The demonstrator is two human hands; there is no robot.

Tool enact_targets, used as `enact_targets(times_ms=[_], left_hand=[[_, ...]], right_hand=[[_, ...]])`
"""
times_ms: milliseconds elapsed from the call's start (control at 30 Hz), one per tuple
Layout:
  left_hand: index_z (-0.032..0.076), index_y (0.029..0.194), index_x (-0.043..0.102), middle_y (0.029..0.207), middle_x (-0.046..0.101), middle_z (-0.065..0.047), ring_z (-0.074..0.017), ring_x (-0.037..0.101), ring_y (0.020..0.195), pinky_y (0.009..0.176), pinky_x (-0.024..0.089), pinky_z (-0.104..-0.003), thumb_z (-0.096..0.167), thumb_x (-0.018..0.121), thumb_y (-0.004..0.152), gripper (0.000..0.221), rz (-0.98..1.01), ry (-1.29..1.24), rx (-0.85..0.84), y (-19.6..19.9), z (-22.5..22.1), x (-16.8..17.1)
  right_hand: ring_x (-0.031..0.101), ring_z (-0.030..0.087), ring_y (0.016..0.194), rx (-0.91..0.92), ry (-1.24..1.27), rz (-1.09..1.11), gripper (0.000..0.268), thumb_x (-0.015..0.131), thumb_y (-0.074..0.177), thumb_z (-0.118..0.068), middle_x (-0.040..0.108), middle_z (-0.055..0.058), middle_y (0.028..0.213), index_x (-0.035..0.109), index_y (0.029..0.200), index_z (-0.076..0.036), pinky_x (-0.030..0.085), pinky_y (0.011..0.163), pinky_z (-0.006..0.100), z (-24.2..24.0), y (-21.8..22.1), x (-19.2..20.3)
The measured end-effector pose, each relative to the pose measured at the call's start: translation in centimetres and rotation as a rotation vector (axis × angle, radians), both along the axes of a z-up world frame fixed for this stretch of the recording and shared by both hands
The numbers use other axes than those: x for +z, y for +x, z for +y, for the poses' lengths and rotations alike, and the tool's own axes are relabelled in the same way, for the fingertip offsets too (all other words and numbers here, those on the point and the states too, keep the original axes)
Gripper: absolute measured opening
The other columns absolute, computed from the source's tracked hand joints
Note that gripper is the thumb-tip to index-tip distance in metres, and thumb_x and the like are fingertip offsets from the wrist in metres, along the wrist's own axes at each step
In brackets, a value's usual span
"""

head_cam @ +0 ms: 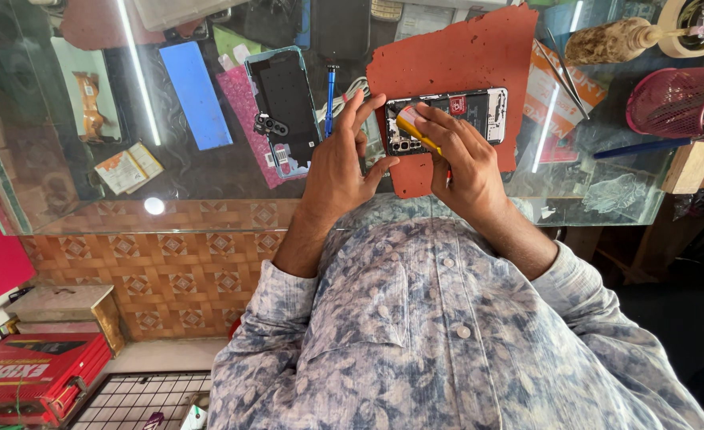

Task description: The person applies a substance to the internal components of a disassembled smartphone using a yellow tool. They then place a blue back cover onto the device, press it into place, and secure it by wrapping two yellow rubber bands around the phone.

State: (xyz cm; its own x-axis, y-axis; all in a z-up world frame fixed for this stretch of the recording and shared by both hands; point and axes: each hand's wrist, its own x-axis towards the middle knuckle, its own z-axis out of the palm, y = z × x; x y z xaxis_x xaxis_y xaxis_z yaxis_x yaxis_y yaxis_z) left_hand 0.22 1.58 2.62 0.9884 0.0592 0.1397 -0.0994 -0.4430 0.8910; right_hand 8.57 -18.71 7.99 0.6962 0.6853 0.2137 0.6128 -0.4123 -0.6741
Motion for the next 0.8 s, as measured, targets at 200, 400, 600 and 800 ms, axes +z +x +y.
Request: enact_targets(times_ms=[200,400,600,800], left_hand=[[-0.001,0.159,0.015,0.16,0.05,-0.007,-0.0158,0.057,0.072,0.069,0.056,-0.027,0.027,0.088,0.091,0.103,0.011,-0.009,-0.003,0.13,0.0,-0.29],[0.0,0.16,0.016,0.16,0.052,-0.007,-0.017,0.059,0.076,0.073,0.057,-0.027,0.021,0.085,0.095,0.097,-0.014,-0.027,-0.01,-0.06,0.09,-0.1],[0.0,0.161,0.016,0.16,0.051,-0.008,-0.0177,0.06,0.079,0.076,0.057,-0.028,0.018,0.08,0.098,0.091,-0.035,-0.021,-0.017,-0.09,0.18,0.2],[-0.002,0.16,0.016,0.16,0.052,-0.009,-0.0164,0.059,0.076,0.074,0.057,-0.028,0.021,0.079,0.1,0.091,0.002,-0.046,-0.017,-0.09,0.1,0.08]], right_hand=[[0.07,0.032,0.103,0.018,-0.006,-0.034,0.058,0.059,0.081,0.021,0.062,0.019,0.142,0.058,0.135,0.001,0.059,0.087,0.041,-0.05,-0.3,-0.06],[0.07,0.03,0.097,0.027,-0.013,-0.04,0.058,0.059,0.08,0.022,0.063,0.018,0.141,0.059,0.133,0.001,0.059,0.082,0.04,-0.26,-0.45,-0.25],[0.069,0.029,0.094,0.034,-0.027,-0.066,0.056,0.061,0.081,0.022,0.063,0.017,0.141,0.059,0.133,0.0,0.058,0.08,0.039,-0.42,-0.73,-0.13],[0.068,0.03,0.09,0.05,-0.028,-0.077,0.061,0.06,0.075,0.022,0.064,0.018,0.139,0.059,0.132,0.001,0.057,0.077,0.04,-0.65,-0.99,-0.06]])
